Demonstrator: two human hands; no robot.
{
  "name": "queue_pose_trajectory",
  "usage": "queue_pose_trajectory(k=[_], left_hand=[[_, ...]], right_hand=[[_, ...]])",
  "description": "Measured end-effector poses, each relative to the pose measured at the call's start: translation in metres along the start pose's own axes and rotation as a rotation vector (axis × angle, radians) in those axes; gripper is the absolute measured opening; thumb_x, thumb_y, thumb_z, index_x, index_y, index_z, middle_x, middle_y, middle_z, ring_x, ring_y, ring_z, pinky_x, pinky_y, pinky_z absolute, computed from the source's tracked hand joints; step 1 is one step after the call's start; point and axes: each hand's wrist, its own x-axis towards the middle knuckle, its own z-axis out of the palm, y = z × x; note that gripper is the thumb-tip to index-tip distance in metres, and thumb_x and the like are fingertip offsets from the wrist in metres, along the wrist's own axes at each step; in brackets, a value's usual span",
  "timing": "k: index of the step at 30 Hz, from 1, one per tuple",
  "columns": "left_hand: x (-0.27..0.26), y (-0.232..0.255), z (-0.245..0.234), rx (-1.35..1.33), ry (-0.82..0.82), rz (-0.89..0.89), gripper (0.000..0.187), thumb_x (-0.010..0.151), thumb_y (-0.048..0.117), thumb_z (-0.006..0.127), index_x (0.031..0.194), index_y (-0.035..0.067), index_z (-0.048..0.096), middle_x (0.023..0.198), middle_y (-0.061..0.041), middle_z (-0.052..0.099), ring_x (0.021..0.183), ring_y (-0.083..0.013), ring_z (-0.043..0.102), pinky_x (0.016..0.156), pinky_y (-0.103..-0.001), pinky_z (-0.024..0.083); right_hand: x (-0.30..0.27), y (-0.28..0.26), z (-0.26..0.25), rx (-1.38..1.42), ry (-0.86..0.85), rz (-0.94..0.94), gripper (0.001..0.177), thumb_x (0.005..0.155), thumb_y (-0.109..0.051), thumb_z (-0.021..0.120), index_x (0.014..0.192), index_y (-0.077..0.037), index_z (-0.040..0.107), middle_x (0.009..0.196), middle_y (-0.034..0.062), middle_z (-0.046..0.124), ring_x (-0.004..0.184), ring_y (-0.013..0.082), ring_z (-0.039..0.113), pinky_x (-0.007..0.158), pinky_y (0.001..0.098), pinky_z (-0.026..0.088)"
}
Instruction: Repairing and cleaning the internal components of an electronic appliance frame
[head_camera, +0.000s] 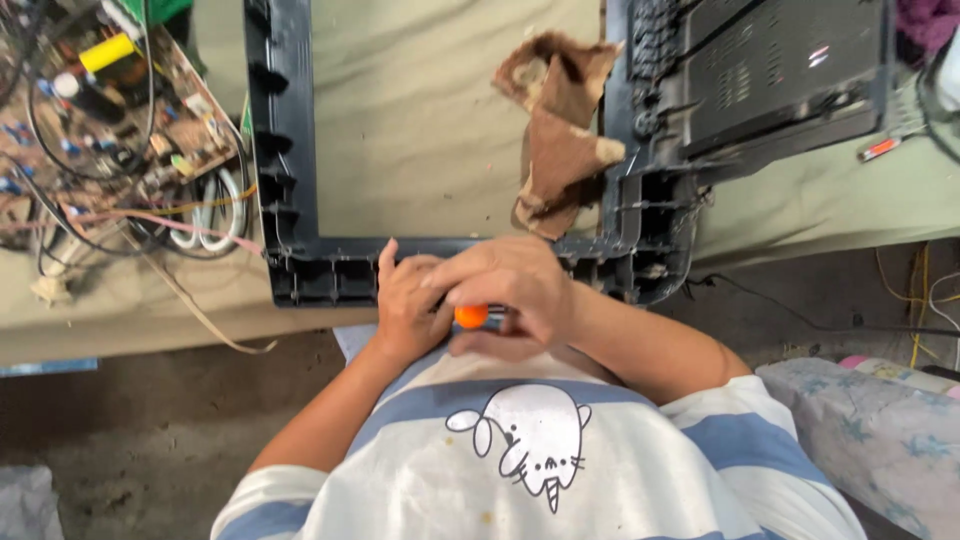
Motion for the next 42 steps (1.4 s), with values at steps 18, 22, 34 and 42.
queue_pose_trajectory(k=[18, 22, 34, 42], left_hand=[[0.026, 0.023, -0.013, 0.176, -0.118, -0.006, 0.001, 0.087, 0.014, 0.068, 0.087, 0.015, 0.067, 0.08, 0.003, 0.069, 0.083, -0.0209, 0.064, 0.11, -0.052, 0.031], [0.024, 0.021, -0.011, 0.21, -0.11, 0.014, 0.012, 0.086, 0.014, 0.073, 0.097, 0.017, 0.072, 0.083, 0.003, 0.071, 0.083, -0.0212, 0.064, 0.107, -0.055, 0.034], [0.023, 0.019, -0.01, 0.203, -0.134, -0.005, 0.007, 0.082, 0.011, 0.068, 0.079, 0.016, 0.064, 0.075, 0.005, 0.065, 0.08, -0.0205, 0.061, 0.106, -0.05, 0.035], [0.025, 0.021, -0.008, 0.266, -0.083, 0.005, 0.01, 0.082, 0.015, 0.071, 0.091, 0.021, 0.072, 0.079, 0.006, 0.069, 0.078, -0.0151, 0.062, 0.105, -0.049, 0.036]], right_hand=[[-0.018, -0.004, -0.016, -0.047, -0.14, 0.015, 0.033, 0.111, -0.037, 0.047, 0.121, -0.008, 0.058, 0.11, 0.0164, 0.071, 0.087, 0.0314, 0.075, 0.071, 0.0404, 0.06], [-0.014, -0.005, -0.02, -0.046, -0.095, 0.096, 0.026, 0.108, -0.029, 0.049, 0.121, -0.008, 0.059, 0.106, 0.017, 0.073, 0.091, 0.0317, 0.077, 0.076, 0.0397, 0.063], [-0.032, 0.014, 0.011, 0.214, 0.039, 0.047, 0.021, 0.11, -0.015, 0.047, 0.128, -0.004, 0.046, 0.083, 0.0106, 0.057, 0.073, 0.0232, 0.057, 0.071, 0.0367, 0.05], [-0.025, 0.004, 0.0, 0.022, 0.049, 0.139, 0.019, 0.102, -0.014, 0.062, 0.119, -0.008, 0.057, 0.123, 0.0252, 0.061, 0.097, 0.0281, 0.075, 0.091, 0.0387, 0.064]])
